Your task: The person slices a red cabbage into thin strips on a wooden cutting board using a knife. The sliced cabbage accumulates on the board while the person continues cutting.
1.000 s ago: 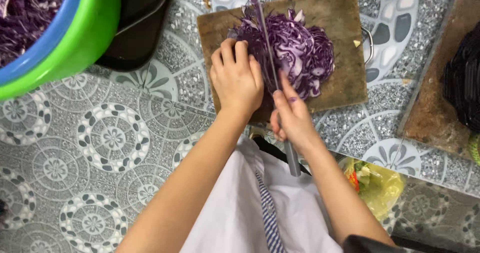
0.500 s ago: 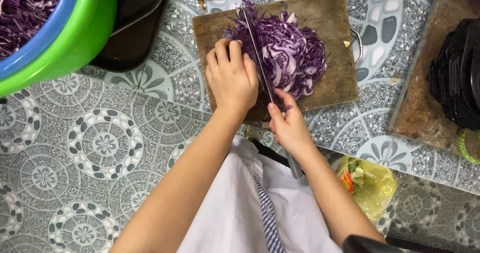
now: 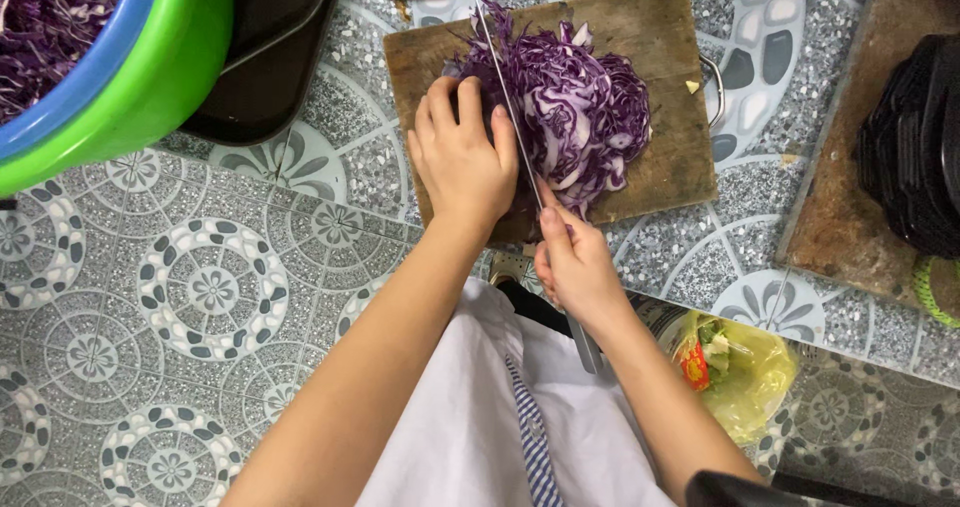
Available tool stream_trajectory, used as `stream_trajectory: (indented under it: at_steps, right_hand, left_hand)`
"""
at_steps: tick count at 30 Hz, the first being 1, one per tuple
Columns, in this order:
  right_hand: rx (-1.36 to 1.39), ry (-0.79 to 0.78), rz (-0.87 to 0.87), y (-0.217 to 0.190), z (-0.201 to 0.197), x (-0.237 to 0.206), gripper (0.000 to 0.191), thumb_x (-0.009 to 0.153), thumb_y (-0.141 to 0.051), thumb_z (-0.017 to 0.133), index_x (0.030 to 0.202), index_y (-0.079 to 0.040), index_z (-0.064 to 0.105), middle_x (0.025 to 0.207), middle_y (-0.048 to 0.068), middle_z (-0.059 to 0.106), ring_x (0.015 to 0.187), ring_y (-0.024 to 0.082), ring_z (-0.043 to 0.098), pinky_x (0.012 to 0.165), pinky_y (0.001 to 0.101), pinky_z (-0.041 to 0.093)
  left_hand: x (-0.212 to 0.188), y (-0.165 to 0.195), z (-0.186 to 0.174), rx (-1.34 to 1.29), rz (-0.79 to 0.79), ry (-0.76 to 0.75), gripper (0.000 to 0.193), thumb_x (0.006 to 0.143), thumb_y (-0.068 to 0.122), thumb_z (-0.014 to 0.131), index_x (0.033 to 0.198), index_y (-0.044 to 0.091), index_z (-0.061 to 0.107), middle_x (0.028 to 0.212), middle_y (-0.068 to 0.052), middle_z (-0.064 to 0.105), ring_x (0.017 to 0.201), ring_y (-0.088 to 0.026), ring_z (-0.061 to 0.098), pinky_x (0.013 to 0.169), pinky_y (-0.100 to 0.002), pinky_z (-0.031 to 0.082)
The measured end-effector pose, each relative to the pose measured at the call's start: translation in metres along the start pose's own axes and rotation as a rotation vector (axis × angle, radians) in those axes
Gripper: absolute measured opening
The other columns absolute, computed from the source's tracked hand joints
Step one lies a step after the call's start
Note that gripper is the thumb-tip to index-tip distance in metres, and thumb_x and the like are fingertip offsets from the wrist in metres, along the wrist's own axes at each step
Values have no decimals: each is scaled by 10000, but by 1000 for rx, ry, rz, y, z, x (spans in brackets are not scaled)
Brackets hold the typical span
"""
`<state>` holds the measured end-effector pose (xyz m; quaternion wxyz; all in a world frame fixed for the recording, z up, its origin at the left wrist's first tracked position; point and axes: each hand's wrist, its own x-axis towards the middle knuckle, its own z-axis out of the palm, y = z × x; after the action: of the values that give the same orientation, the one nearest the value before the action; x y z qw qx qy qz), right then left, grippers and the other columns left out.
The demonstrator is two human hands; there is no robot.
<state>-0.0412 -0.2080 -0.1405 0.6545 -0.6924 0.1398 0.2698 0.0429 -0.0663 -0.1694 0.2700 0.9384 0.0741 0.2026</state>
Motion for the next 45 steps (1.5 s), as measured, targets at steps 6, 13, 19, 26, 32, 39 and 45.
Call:
stream_trajectory:
  at_steps: [6,13,19,26,32,39,45]
  right_hand:
    - [42,49,77,0,2,22,554,1055,-371,455,1587,-218,432,488,-45,394,359,56,344,344,259,340]
    - [87,-15,38,0,-4,16,551,1068,-363,420,1593,-198,397,489,-41,397,360,57,353,346,251,322]
    - [73,-15,62,4,-7,24,545,1052,-343,447,1577,-198,422,486,-34,400,343,62,349,332,261,334]
    - [60,24,82,-2,0,54,524,1057,-351,458,1570,-246,438,499,-34,424,349,64,371,340,264,339]
    - [-4,19,68,6,-5,35,531,1054,-352,459,1575,-258,429,496,-26,428,347,72,381,338,271,354]
    - [67,9,127,7,-6,47,539,1051,-362,452,1579,-264,411,491,-23,418,343,79,371,342,272,350]
    - [94,12,157,10,-7,40,534,1052,-374,441,1574,-266,425,484,-28,403,337,78,348,337,277,326]
  left_hand:
    - [-1,2,-2,-38,-4,-52,337,976,268,606,1265,94,594,1364,-139,549,1264,-391,512,1002,-551,436]
    - [0,3,-3,-27,-23,-57,308,938,254,622,1207,105,623,1322,-140,565,1245,-402,519,977,-561,445]
    - [-1,2,-2,-45,-9,-60,312,940,249,619,1212,96,623,1325,-150,565,1236,-417,518,973,-570,443]
    - [-1,1,-1,-15,-2,-75,304,937,256,626,1202,108,628,1341,-135,565,1246,-411,514,986,-577,441]
    - [0,4,1,-3,-49,-45,318,921,245,619,1205,99,616,1330,-145,554,1235,-406,520,960,-570,445]
    - [-2,3,0,-17,-10,-56,285,931,238,617,1184,106,608,1327,-133,558,1225,-414,518,959,-575,445]
    - [1,3,0,-44,-26,-57,281,920,233,607,1167,99,608,1327,-141,558,1224,-417,519,947,-582,444]
